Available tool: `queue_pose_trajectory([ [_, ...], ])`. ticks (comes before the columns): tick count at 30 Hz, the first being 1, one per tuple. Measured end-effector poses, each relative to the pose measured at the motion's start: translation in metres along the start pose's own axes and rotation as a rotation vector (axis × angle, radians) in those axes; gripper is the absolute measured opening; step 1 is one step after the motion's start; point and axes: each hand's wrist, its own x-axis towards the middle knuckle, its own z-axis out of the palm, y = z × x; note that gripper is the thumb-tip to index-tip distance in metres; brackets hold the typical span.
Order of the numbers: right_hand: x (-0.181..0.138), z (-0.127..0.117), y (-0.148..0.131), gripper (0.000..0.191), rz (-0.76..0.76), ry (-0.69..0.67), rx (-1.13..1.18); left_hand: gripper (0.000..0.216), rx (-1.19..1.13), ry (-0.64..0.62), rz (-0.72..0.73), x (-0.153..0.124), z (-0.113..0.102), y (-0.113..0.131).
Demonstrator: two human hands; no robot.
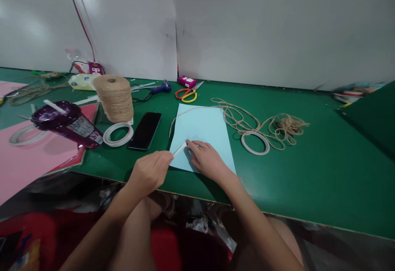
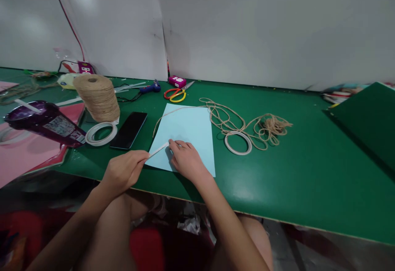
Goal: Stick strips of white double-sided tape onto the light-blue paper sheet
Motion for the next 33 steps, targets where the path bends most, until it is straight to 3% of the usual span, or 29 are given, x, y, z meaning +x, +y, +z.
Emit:
queue_pose_trajectory([
  [33,0.002,0.005,0.001,0.033,-0.035,0.058,-0.060,0.020,0.004,-0.008,0.069,0.000,-0.014,0.001],
])
